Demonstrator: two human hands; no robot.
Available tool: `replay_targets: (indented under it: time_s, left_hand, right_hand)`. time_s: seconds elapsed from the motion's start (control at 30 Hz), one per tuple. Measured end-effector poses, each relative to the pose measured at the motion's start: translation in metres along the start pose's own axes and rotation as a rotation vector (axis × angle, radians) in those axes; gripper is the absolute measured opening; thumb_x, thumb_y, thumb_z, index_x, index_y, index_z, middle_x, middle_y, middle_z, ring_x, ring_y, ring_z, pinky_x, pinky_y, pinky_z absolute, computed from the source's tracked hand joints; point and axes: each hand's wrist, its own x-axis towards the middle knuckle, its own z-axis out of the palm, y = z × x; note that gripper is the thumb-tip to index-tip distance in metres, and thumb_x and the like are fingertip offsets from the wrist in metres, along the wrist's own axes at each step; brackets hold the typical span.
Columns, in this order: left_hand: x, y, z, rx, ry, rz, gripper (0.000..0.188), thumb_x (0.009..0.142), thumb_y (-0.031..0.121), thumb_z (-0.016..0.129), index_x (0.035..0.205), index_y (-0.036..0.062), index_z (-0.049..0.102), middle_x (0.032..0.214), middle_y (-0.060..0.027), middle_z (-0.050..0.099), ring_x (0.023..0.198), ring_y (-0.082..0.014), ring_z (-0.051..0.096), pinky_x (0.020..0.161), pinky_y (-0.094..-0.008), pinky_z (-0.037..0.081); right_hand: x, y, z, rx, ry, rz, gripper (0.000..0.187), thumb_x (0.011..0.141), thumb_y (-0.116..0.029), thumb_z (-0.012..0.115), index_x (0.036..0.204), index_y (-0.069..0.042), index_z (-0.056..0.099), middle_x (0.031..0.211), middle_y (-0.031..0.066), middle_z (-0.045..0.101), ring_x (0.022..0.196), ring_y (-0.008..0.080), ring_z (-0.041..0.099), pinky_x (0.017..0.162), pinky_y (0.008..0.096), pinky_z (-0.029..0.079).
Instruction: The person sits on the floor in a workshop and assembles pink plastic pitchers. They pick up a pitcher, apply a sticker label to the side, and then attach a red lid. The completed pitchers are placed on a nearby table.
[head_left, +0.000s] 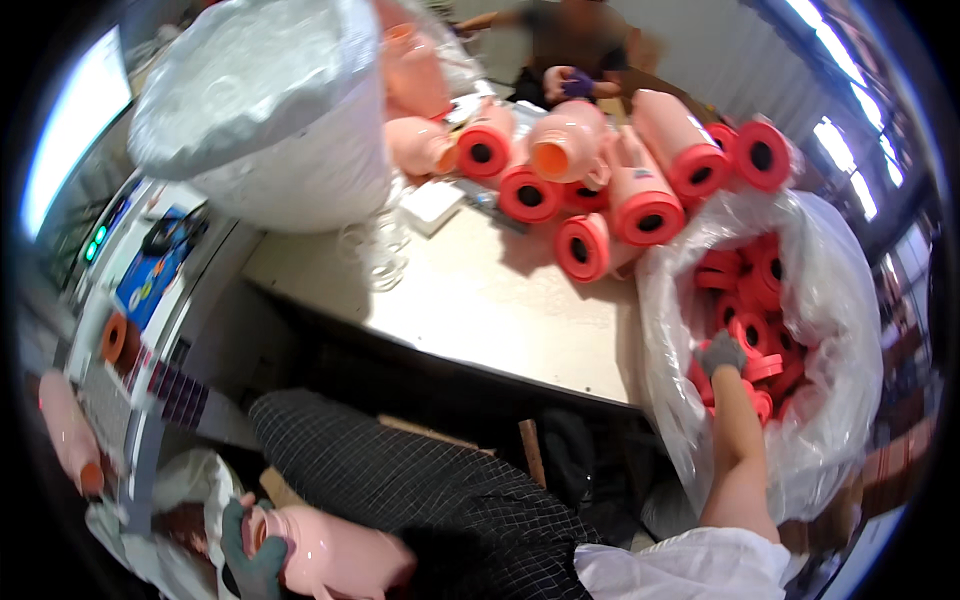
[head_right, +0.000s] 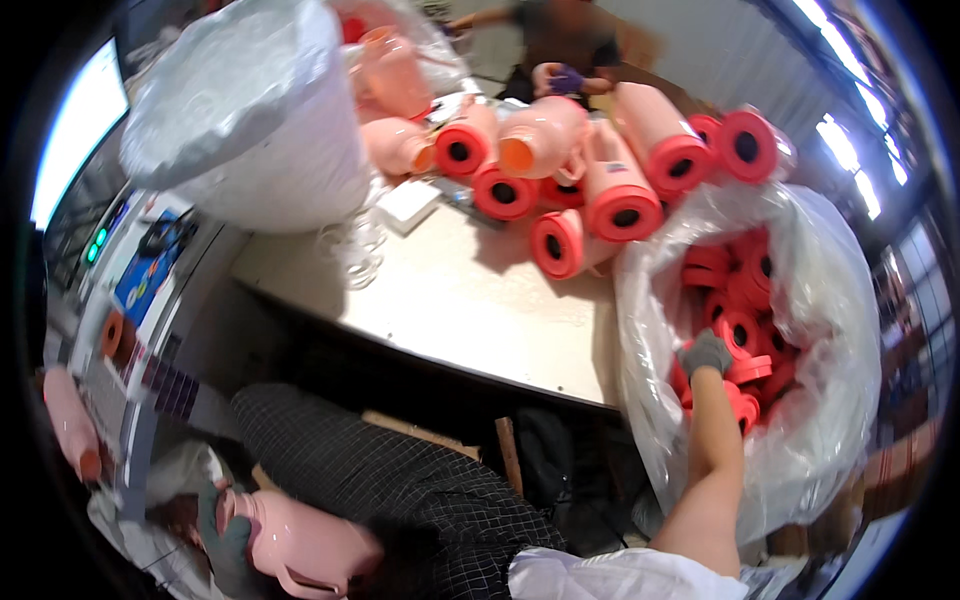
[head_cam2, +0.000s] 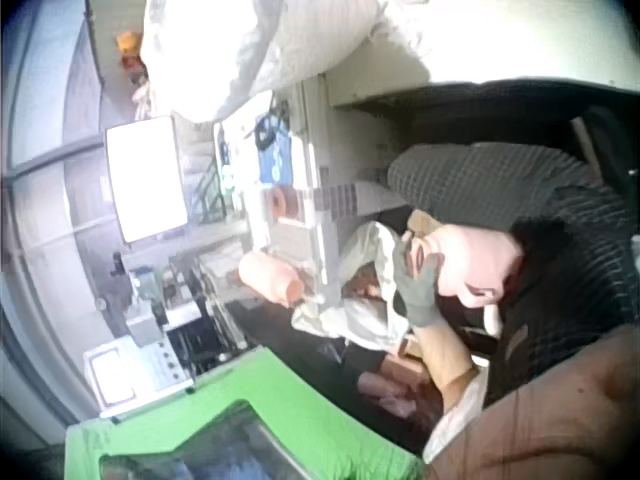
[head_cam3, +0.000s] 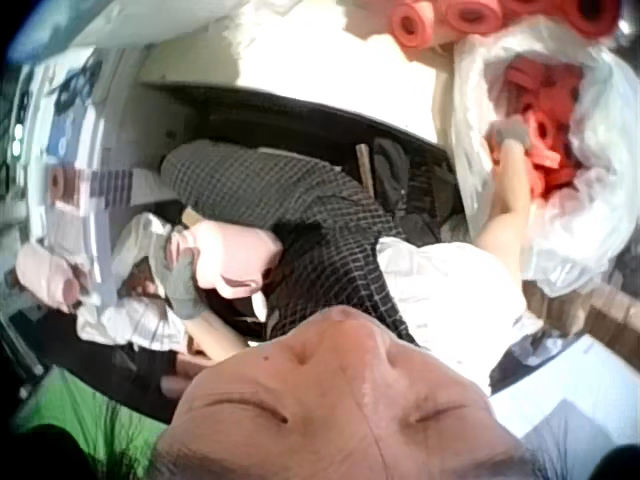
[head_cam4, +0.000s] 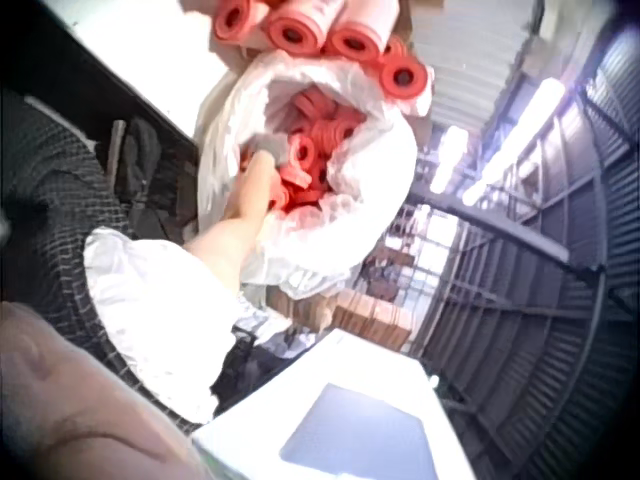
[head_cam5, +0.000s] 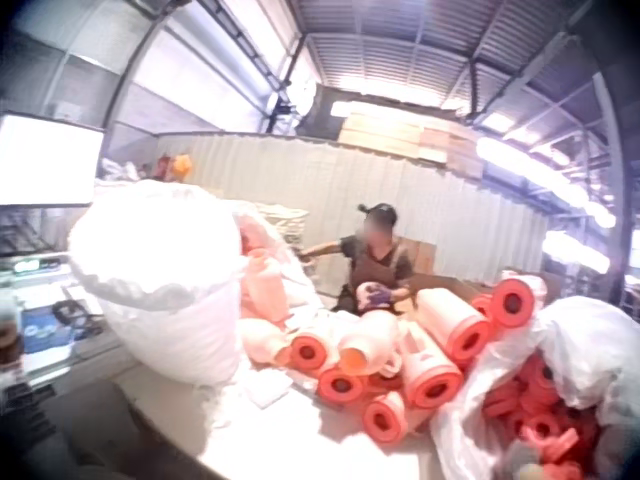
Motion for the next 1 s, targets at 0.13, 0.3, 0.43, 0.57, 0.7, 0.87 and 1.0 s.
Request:
replay_targets:
  time_s: [0.13, 0.3, 0.43, 0.57, 0.7, 0.87, 1.0]
  left_hand:
    - [-0.002, 0.036, 0.018, 0.006, 0.116, -0.055, 0.070, 0.067, 0.013, 0.075, 0.134, -0.0038, 0.059, 0.117, -0.0103, 0.064, 0.108, -0.0190, 0.062, 0.098, -0.0326, 0.050]
    - [-0.009, 0.019, 0.006, -0.068, 0.108, -0.091, 0.072, 0.067, 0.013, 0.077, 0.135, -0.0046, 0.057, 0.118, -0.0117, 0.066, 0.107, -0.0200, 0.065, 0.100, -0.0335, 0.051]
    - [-0.011, 0.029, 0.008, 0.056, 0.092, -0.121, 0.073, 0.071, 0.026, 0.071, 0.137, -0.0033, 0.058, 0.118, -0.0106, 0.066, 0.108, -0.0182, 0.063, 0.099, -0.0321, 0.050]
    - [-0.020, 0.017, -0.004, -0.018, 0.091, -0.155, 0.073, 0.071, 0.021, 0.069, 0.139, -0.0025, 0.058, 0.120, -0.0116, 0.066, 0.110, -0.0190, 0.062, 0.101, -0.0327, 0.049]
    - [-0.049, 0.022, -0.020, 0.065, 0.216, -0.131, 0.064, 0.072, 0.017, 0.078, 0.130, -0.0019, 0.059, 0.113, -0.0106, 0.066, 0.101, -0.0200, 0.065, 0.094, -0.0331, 0.053]
    - [-0.085, 0.006, -0.051, 0.371, 0.446, -0.016, 0.045, 0.082, 0.022, 0.073, 0.119, 0.0005, 0.060, 0.113, -0.0103, 0.061, 0.106, -0.0217, 0.058, 0.098, -0.0365, 0.048]
    - [-0.156, -0.055, -0.095, 0.145, 0.850, 0.068, 0.025, 0.096, 0.017, 0.057, 0.115, 0.0011, 0.059, 0.106, -0.0073, 0.061, 0.099, -0.0190, 0.058, 0.091, -0.0320, 0.049]
  right_hand:
    - [-0.010, -0.015, 0.024, -0.035, 0.116, -0.081, 0.044, 0.092, -0.035, 0.072, 0.128, -0.013, 0.058, 0.120, 0.0173, 0.067, 0.109, 0.0400, 0.072, 0.084, 0.0468, 0.061]
    - [0.009, -0.012, 0.034, 0.335, 0.219, -0.220, 0.017, 0.094, -0.016, 0.062, 0.109, -0.013, 0.070, 0.112, 0.0206, 0.065, 0.106, 0.0386, 0.070, 0.088, 0.0466, 0.057]
    - [0.011, -0.027, -0.039, 0.707, 0.713, -0.310, 0.014, 0.092, -0.014, 0.061, 0.104, -0.008, 0.067, 0.106, 0.0192, 0.064, 0.099, 0.0397, 0.065, 0.087, 0.0485, 0.052]
    - [-0.099, -0.126, -0.175, 0.700, 0.945, -0.573, 0.029, 0.091, -0.020, 0.074, 0.109, -0.002, 0.061, 0.102, 0.0140, 0.062, 0.099, 0.0306, 0.063, 0.091, 0.0408, 0.050]
    - [-0.226, -0.247, -0.191, 1.911, -0.404, -0.979, 0.027, 0.098, -0.017, 0.069, 0.122, -0.007, 0.061, 0.122, 0.0081, 0.064, 0.118, 0.0194, 0.061, 0.104, 0.0357, 0.051]
    - [-0.349, -0.412, -0.053, 1.549, -0.893, -0.896, 0.038, 0.106, -0.031, 0.066, 0.131, -0.002, 0.066, 0.125, 0.0056, 0.066, 0.113, 0.0113, 0.060, 0.099, 0.0331, 0.050]
    - [-0.401, -0.404, -0.107, 1.615, 0.273, -1.418, 0.036, 0.089, -0.003, 0.072, 0.125, -0.004, 0.068, 0.110, 0.0144, 0.067, 0.100, 0.0317, 0.061, 0.088, 0.0410, 0.052]
